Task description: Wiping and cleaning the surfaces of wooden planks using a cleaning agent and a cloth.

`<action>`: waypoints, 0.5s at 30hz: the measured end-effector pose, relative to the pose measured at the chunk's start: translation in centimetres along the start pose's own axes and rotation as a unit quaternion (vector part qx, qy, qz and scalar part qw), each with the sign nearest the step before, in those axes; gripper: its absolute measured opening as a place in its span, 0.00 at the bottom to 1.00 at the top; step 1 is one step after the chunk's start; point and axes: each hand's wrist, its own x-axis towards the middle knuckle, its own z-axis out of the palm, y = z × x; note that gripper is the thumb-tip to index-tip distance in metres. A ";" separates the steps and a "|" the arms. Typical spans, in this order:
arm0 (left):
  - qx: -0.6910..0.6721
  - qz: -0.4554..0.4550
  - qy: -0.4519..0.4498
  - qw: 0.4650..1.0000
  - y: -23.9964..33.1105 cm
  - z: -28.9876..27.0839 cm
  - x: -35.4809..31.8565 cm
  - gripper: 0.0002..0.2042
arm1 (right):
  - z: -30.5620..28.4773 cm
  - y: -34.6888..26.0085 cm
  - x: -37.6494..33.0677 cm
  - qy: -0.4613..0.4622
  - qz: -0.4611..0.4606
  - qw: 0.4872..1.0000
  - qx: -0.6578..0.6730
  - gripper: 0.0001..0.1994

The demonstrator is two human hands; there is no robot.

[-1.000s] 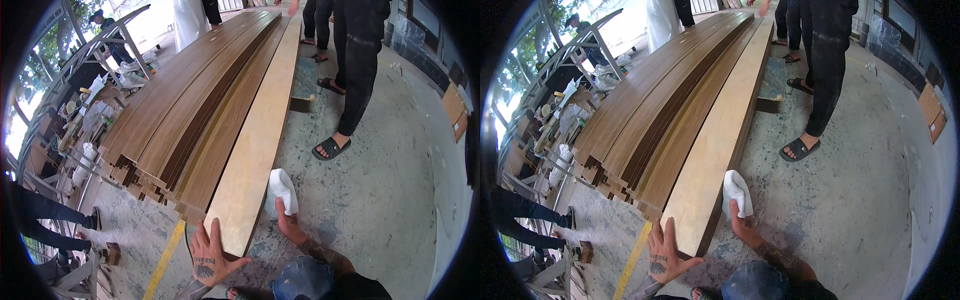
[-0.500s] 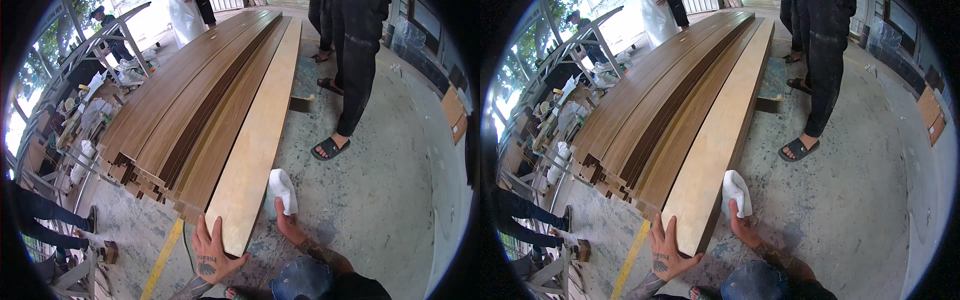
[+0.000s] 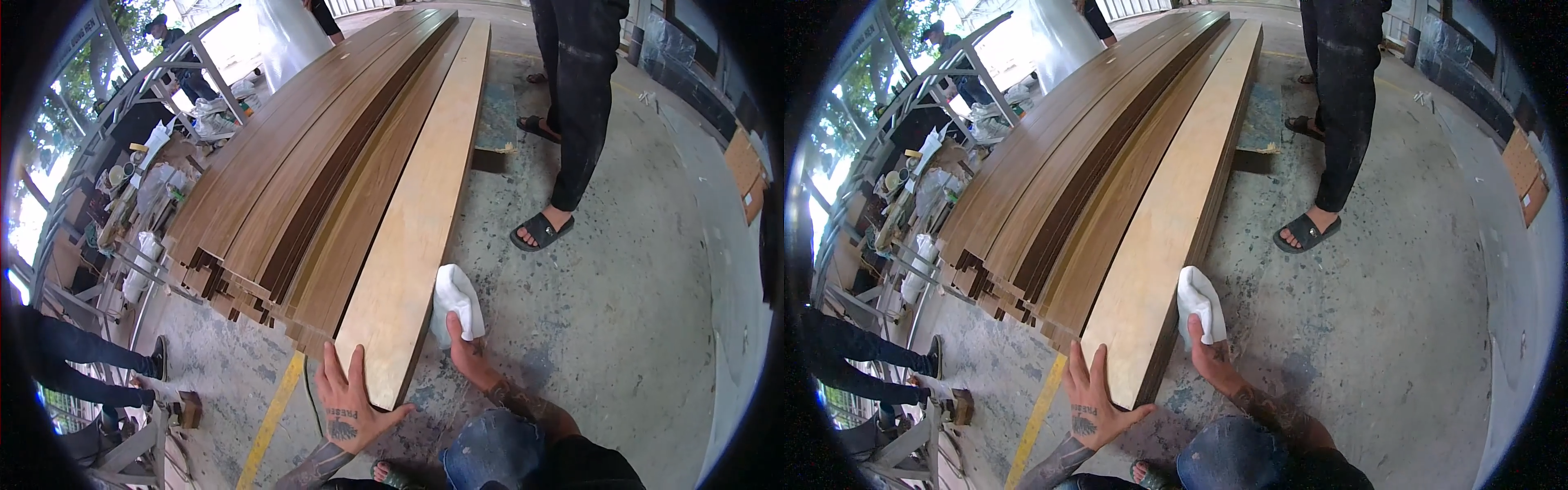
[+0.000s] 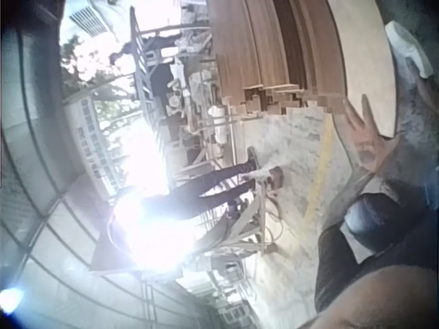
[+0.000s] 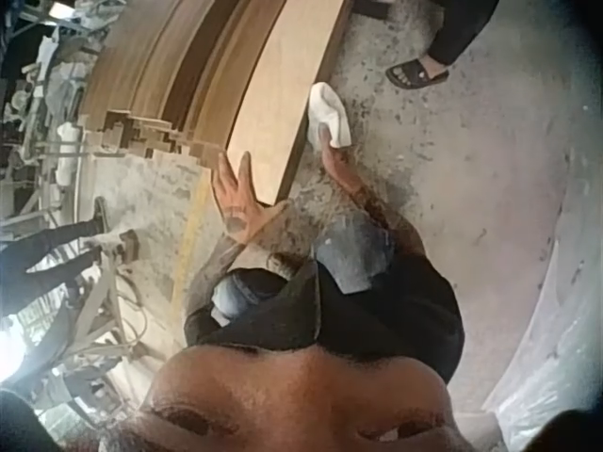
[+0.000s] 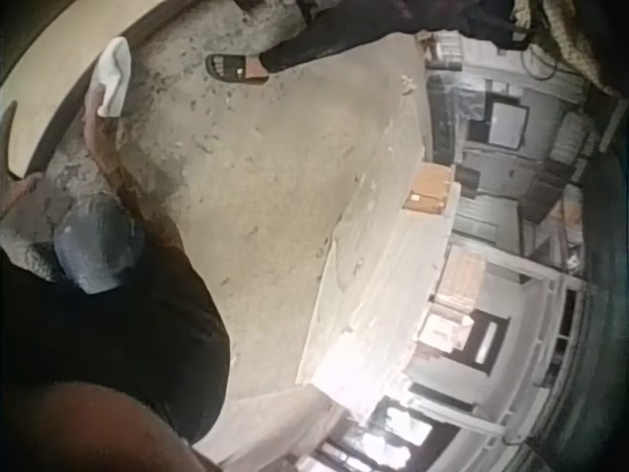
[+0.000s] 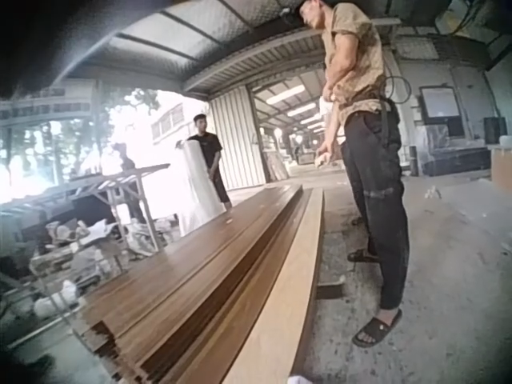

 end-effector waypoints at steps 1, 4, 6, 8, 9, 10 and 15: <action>0.001 -0.001 -0.001 1.000 0.0 0.1 0.0 0.55 | 0.0 -0.1 0.0 -0.003 -0.012 1.000 -0.002 0.30; -0.002 -0.001 0.007 1.000 0.0 0.1 0.2 0.54 | 0.0 -0.5 -0.2 -0.006 -0.015 1.000 0.000 0.30; -0.006 0.001 0.009 1.000 -0.2 0.0 0.2 0.54 | 0.1 -0.8 -0.3 -0.008 -0.006 1.000 0.007 0.30; -0.013 -0.001 0.015 1.000 -0.4 0.1 0.2 0.54 | 0.3 -1.5 -0.5 -0.009 0.010 1.000 0.009 0.31; -0.021 -0.002 0.021 1.000 -0.5 0.1 0.2 0.54 | 0.3 -1.9 -0.6 -0.008 0.011 1.000 0.009 0.31; -0.020 -0.002 0.020 1.000 -0.5 0.0 0.2 0.54 | 0.3 -2.2 -0.6 -0.012 0.022 1.000 0.014 0.31; -0.029 -0.003 0.017 0.999 -0.5 -0.2 0.1 0.52 | 0.3 -1.8 -0.8 -0.013 0.005 1.000 0.028 0.31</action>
